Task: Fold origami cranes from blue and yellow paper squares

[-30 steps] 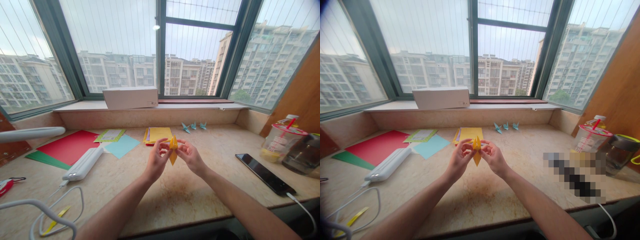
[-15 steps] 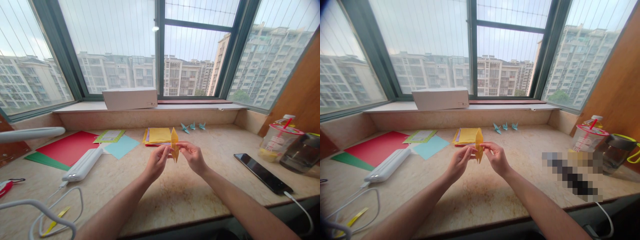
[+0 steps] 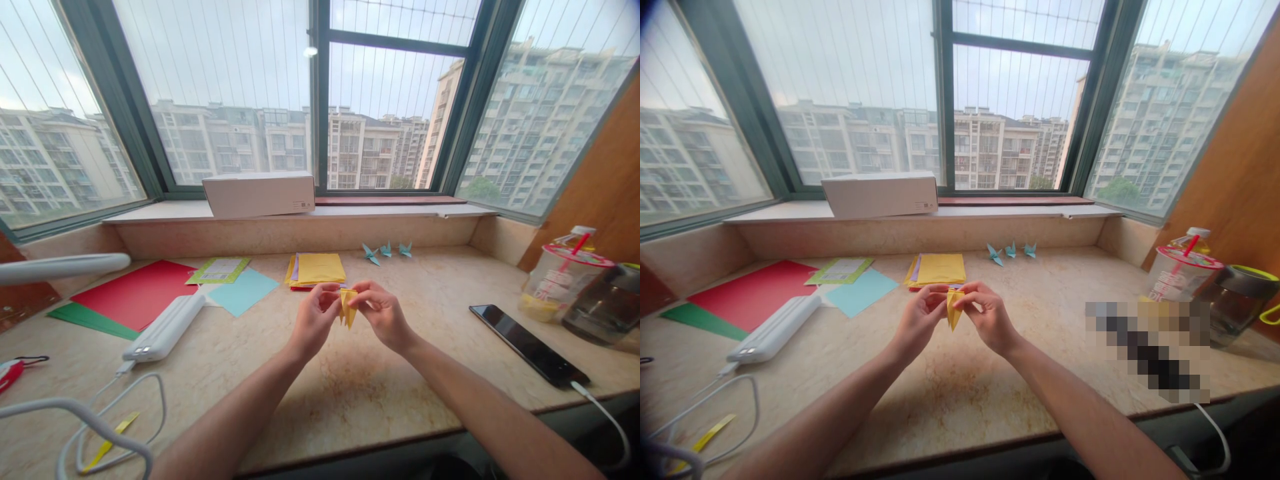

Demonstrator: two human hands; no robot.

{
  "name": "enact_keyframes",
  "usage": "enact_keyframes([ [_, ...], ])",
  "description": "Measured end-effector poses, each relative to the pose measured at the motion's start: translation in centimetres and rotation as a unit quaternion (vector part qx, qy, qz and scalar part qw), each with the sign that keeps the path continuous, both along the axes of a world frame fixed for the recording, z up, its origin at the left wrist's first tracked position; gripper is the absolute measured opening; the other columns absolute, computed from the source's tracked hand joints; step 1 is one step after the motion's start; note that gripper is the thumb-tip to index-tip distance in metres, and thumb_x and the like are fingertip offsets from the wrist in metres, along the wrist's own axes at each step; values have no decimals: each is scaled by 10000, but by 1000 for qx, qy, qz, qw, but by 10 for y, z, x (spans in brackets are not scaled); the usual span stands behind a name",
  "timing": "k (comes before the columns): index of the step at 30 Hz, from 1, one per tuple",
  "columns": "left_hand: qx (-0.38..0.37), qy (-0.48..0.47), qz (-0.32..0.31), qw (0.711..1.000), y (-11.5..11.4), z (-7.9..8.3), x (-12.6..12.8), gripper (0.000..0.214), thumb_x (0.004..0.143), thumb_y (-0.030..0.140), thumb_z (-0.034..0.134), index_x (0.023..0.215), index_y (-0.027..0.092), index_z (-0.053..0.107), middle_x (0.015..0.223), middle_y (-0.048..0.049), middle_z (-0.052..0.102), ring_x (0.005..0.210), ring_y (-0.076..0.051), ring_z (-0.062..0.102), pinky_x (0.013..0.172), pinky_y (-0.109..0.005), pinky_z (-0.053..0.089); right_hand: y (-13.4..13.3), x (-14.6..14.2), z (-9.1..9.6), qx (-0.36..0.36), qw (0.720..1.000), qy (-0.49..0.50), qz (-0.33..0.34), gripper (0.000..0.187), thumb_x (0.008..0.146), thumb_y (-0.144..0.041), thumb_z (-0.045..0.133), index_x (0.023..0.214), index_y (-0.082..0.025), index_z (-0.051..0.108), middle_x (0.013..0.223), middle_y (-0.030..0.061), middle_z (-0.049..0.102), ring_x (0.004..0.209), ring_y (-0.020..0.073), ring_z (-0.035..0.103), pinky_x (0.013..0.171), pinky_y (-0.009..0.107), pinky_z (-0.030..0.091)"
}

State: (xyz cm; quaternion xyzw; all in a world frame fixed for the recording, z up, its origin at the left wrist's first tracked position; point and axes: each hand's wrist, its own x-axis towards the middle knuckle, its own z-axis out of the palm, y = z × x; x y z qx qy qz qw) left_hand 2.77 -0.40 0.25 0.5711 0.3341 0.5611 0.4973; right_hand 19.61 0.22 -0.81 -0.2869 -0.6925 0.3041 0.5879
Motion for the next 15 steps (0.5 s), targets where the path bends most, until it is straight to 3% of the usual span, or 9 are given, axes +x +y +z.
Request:
enact_keyframes([
  [3,-27,-7,-41,999,-4,4,1,386,839,489,647,953,121,674,934,-95,721,857,-207,679,760,-329,555,-5,4,6,45,997,-65,-23,157,888,-241,600,904,-250,756,1040,71,630,1023,218,612,946,404,494],
  [6,-24,1,-59,998,-6,6,3,374,812,465,695,950,118,680,919,-91,727,850,-204,678,754,-320,552,-8,6,10,53,994,-92,-19,202,900,-207,546,949,-230,741,1093,87,629,1070,231,603,975,415,480],
  [9,-33,-25,-63,997,-5,5,3,367,757,409,766,962,131,645,848,-73,731,786,-192,682,706,-309,548,-7,4,9,21,999,-47,4,177,899,-228,565,1030,-227,683,1090,84,640,1059,222,615,958,400,498],
  [12,-45,-58,-54,996,-2,4,3,370,754,396,774,965,150,594,802,-57,731,726,-182,682,688,-324,551,-3,1,5,-30,999,15,14,320,883,-274,620,1199,-233,587,1057,71,659,1002,201,633,905,367,525],
  [15,-23,-65,-41,997,2,2,1,328,759,384,771,910,165,580,833,-51,731,761,-186,681,718,-332,547,-1,0,3,-56,998,18,-3,317,861,-315,664,1161,-218,629,1022,67,667,905,185,637,836,339,539],
])
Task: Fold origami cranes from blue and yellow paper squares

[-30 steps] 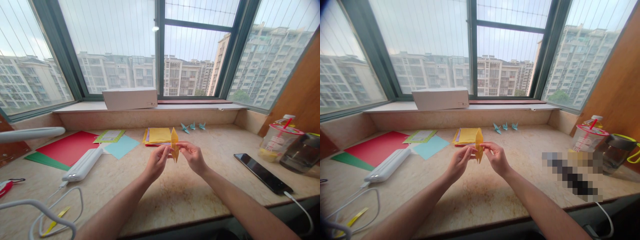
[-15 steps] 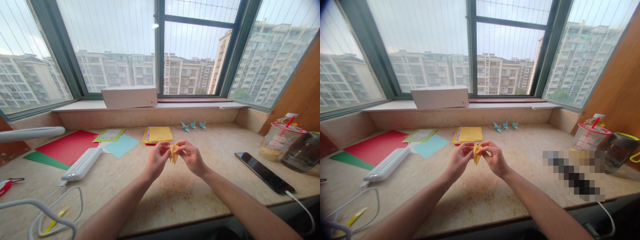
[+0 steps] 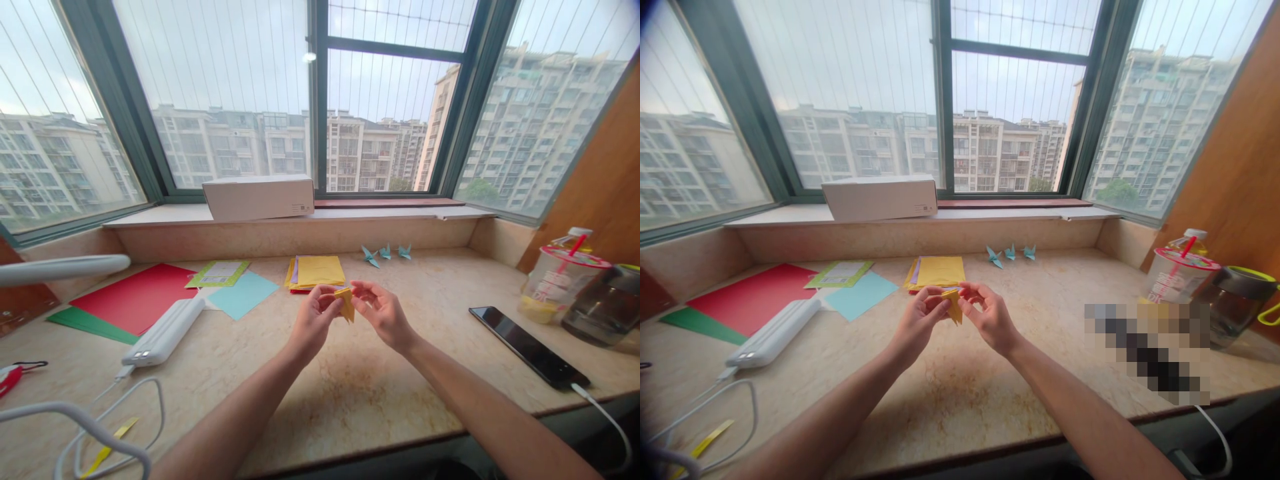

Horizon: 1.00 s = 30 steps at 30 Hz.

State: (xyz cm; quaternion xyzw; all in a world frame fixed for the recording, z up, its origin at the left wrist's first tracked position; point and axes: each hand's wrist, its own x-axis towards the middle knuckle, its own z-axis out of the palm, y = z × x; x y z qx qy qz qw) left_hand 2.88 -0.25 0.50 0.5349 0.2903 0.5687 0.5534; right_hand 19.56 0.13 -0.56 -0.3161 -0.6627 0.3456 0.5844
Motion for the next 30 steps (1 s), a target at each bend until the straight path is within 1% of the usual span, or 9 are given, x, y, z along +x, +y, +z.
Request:
enact_keyframes([
  [4,31,17,47,998,4,-2,-1,291,750,343,779,920,165,624,914,-59,719,890,-200,670,805,-327,530,-1,-2,-1,23,1000,-10,13,204,859,-307,677,1044,-224,698,1032,65,660,912,190,631,826,342,536],
  [7,18,-5,47,999,5,-4,-1,334,741,327,785,981,179,606,850,-25,701,838,-181,672,817,-346,538,-2,-3,-1,51,998,-25,24,158,870,-294,669,1010,-239,718,1013,59,660,905,188,627,811,346,533],
  [9,22,-1,38,999,5,-5,-2,284,746,332,779,899,168,604,813,-19,691,810,-177,669,812,-354,545,-3,-3,1,69,996,-48,13,149,866,-292,676,998,-241,724,981,54,666,854,178,624,782,345,529],
  [12,51,61,51,996,3,-4,-3,235,777,347,749,808,142,639,846,-57,700,839,-197,664,818,-352,543,-3,-2,4,87,994,-68,-13,122,859,-293,686,958,-235,725,986,59,675,886,189,629,790,350,519],
  [14,68,94,51,992,0,-2,-4,231,817,355,710,883,136,677,926,-86,711,898,-217,663,843,-360,535,-3,-1,6,91,994,-62,-26,106,861,-299,684,935,-232,718,1010,64,674,949,203,632,822,360,516],
  [18,99,102,8,990,-4,1,-4,251,849,343,679,1018,157,679,1078,-106,701,1036,-240,645,901,-361,516,-1,0,4,83,995,-39,-37,117,854,-323,691,924,-231,704,1116,76,648,1076,224,617,949,404,490],
  [21,95,98,16,990,-3,0,-3,234,821,333,712,973,157,681,1052,-96,704,1005,-229,652,889,-351,518,1,-1,-1,67,997,-34,-14,112,853,-326,691,893,-221,694,1155,83,649,1124,238,611,1010,432,459],
  [25,85,92,39,991,0,-1,-2,208,805,334,725,893,152,675,977,-77,696,934,-209,649,839,-335,526,0,-2,-2,44,999,-28,1,119,857,-318,688,916,-215,672,1018,70,713,1006,229,669,933,409,512],
  [30,86,89,52,991,-1,0,-3,201,804,331,726,871,156,655,899,-45,678,836,-173,637,765,-302,529,-5,-3,0,19,1000,-13,-3,202,875,-339,664,1038,-224,634,1086,79,715,1041,235,676,891,384,544],
])
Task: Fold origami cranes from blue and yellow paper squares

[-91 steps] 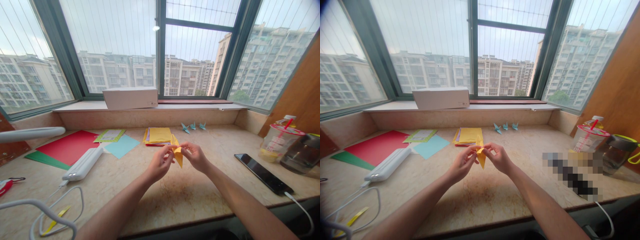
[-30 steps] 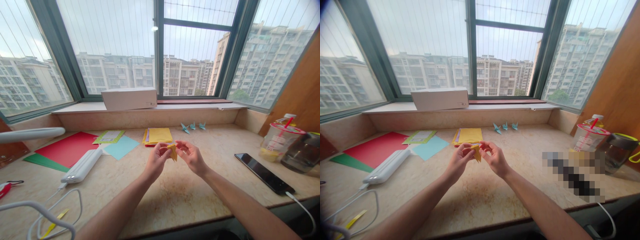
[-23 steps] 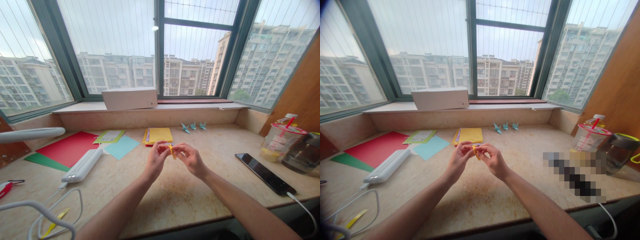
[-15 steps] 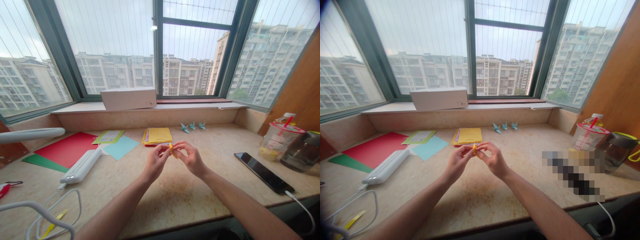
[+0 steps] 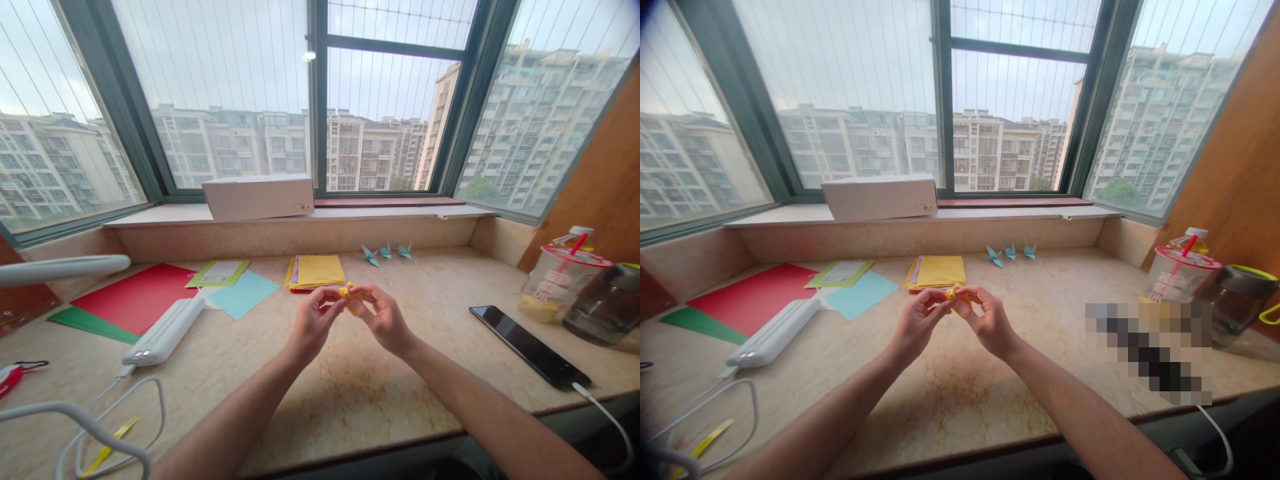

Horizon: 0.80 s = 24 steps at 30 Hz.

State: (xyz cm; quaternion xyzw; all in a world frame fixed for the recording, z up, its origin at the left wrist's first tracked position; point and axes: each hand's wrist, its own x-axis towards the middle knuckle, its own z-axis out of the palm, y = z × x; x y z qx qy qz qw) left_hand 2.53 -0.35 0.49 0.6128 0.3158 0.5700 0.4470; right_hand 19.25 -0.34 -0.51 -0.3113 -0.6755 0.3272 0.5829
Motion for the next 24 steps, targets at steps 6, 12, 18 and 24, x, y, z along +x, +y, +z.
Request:
enact_keyframes([
  [6,12,3,19,1000,0,0,0,201,828,334,700,921,175,619,899,-29,665,829,-160,635,742,-282,512,-1,2,0,-2,1000,-9,-18,217,937,-382,556,1052,-212,630,1054,84,714,1006,231,677,887,383,539],
  [12,39,47,55,997,2,1,-2,329,842,302,685,1142,202,596,900,-30,682,851,-169,648,769,-296,494,1,3,0,5,998,-52,-45,259,844,-398,688,1020,-213,646,1026,78,704,933,229,662,863,393,525],
  [18,35,66,47,996,2,-1,-4,204,867,339,650,992,178,665,1005,-81,690,941,-205,642,804,-324,504,3,1,1,-42,998,46,-2,321,873,-369,662,1137,-245,529,943,54,724,894,207,685,813,362,542],
  [24,-33,-57,-27,997,-2,6,0,242,816,291,710,1008,181,612,876,-27,669,818,-160,635,762,-300,528,6,2,-1,-56,992,82,78,210,878,-346,659,1036,-254,555,902,26,712,812,185,692,733,330,565],
])
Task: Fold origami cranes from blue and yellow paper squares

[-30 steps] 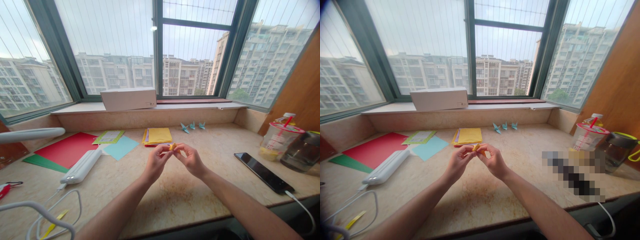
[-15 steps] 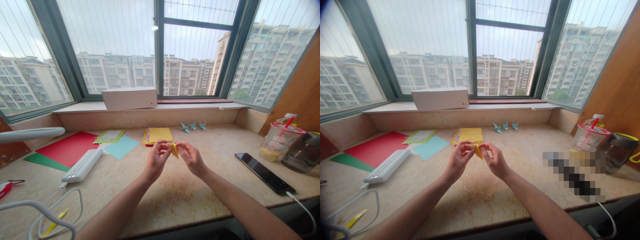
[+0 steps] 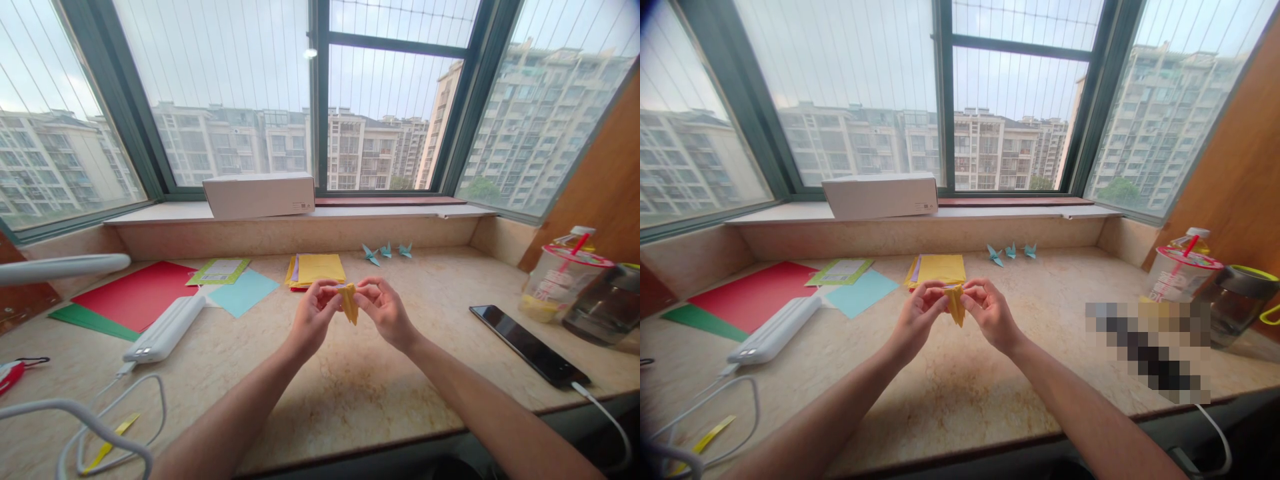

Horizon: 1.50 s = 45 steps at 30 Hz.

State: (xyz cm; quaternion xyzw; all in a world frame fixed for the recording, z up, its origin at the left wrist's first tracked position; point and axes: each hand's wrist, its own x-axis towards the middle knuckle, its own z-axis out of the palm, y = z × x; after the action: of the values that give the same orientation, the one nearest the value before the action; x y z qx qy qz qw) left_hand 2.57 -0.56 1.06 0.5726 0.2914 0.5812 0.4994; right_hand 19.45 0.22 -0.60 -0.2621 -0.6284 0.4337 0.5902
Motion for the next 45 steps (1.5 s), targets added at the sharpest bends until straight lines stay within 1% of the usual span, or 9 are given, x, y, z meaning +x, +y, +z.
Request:
enact_keyframes([
  [5,-42,-47,-21,998,1,5,-1,240,794,294,732,982,171,647,853,-16,662,759,-135,632,715,-268,531,-3,5,3,70,992,-106,1,190,908,-326,596,1034,-224,695,1151,87,631,1069,226,623,925,392,519],
  [10,-58,-45,-40,996,3,5,-4,289,812,345,715,1015,146,668,928,-78,710,814,-171,668,738,-295,539,-4,14,8,97,980,-173,-9,253,924,-280,557,1135,-244,691,1181,88,629,1058,223,610,926,403,506],
  [16,-28,-11,-34,999,1,5,-4,305,804,309,720,1058,150,663,919,-71,701,808,-169,658,740,-299,536,2,17,4,87,977,-192,-19,229,916,-304,585,1114,-240,680,1096,73,680,979,215,634,895,400,505],
  [22,25,55,-41,997,0,1,-3,211,782,264,734,950,167,652,903,-49,667,756,-139,627,679,-250,518,4,15,2,98,981,-163,-34,230,890,-374,634,1056,-236,714,1216,106,599,1130,243,585,876,381,517],
  [26,59,71,-9,996,3,-1,-4,171,793,302,729,859,162,658,929,-54,640,781,-156,636,656,-251,524,0,16,7,97,980,-173,-12,235,874,-386,661,1055,-248,719,1262,112,573,1189,258,555,945,424,488],
  [32,76,108,38,991,5,-7,-6,215,815,371,712,791,162,668,846,-48,674,776,-173,642,719,-280,513,1,10,4,63,991,-120,-17,200,855,-396,681,933,-213,693,1021,77,669,979,210,639,875,379,524],
  [38,52,88,42,994,4,-8,-4,325,800,375,730,1057,199,639,855,-32,693,767,-170,649,687,-275,506,2,0,-2,-3,998,-42,-38,349,796,-419,735,1053,-211,622,912,46,684,843,184,655,786,327,546],
  [41,63,125,62,988,5,-7,-5,219,820,387,707,878,177,681,906,-64,720,765,-179,645,692,-298,504,0,-1,0,9,994,-79,-72,402,813,-422,715,1140,-199,646,885,43,686,748,165,619,694,300,528],
  [45,95,165,116,975,5,-4,-7,193,806,381,722,783,192,691,860,-50,699,765,-173,612,660,-276,478,-4,-1,3,56,983,-137,-112,229,860,-400,666,958,-204,732,875,49,690,691,157,578,647,299,501],
])
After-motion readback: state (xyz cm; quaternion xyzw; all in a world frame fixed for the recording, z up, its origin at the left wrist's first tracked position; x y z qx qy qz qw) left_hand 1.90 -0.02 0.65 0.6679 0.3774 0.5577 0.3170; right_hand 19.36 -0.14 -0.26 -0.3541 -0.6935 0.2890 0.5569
